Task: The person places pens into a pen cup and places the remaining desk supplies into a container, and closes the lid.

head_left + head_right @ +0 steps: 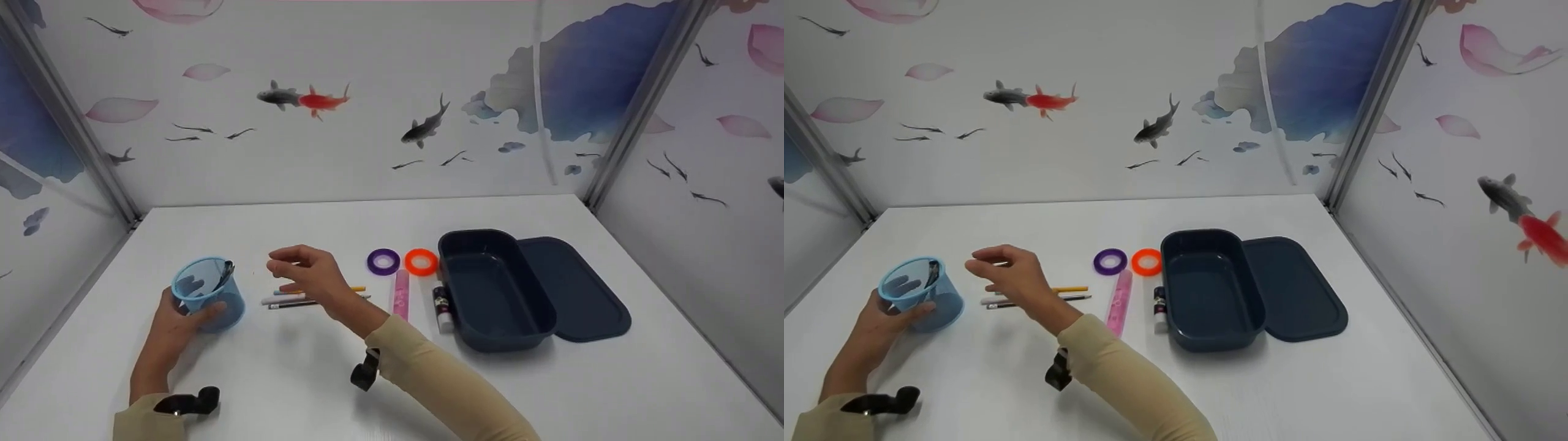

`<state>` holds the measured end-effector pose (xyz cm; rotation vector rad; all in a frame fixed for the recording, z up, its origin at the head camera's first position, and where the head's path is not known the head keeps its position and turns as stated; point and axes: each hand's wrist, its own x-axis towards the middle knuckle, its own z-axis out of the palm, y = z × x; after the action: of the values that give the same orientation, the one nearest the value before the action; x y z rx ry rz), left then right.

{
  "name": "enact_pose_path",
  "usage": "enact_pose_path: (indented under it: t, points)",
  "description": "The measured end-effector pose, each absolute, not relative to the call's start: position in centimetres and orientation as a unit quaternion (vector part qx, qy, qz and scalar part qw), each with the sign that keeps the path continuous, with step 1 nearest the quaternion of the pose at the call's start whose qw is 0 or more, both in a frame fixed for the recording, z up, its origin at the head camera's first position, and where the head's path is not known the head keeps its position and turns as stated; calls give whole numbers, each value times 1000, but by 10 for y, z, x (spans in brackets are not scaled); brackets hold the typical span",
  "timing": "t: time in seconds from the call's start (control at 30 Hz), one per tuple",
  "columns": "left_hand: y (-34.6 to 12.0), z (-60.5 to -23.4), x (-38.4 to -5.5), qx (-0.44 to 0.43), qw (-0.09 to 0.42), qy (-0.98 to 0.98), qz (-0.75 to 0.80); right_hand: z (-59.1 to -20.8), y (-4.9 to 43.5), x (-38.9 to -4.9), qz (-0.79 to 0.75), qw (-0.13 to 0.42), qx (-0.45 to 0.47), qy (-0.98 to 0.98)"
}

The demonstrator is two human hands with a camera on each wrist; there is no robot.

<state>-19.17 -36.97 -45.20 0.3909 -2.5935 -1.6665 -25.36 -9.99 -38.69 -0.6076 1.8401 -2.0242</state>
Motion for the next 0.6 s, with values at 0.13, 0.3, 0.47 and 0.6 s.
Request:
enact_pose_path:
  t: [0.13,0.3,0.47,0.6]
  points:
    - [-371,-452,-191,123,18,-835,-536,-387,-85,-254,-708,168,-225,648]
    - [-372,-452,-191,123,18,-835,-536,-387,-68,-258,-695,183,-247,650]
    - [-372,-452,-191,125,17,-836,-535,-389,-55,-263,-679,198,-267,654]
    - [-369,-452,-191,130,11,-836,-533,-392,-45,-267,-653,195,-285,674]
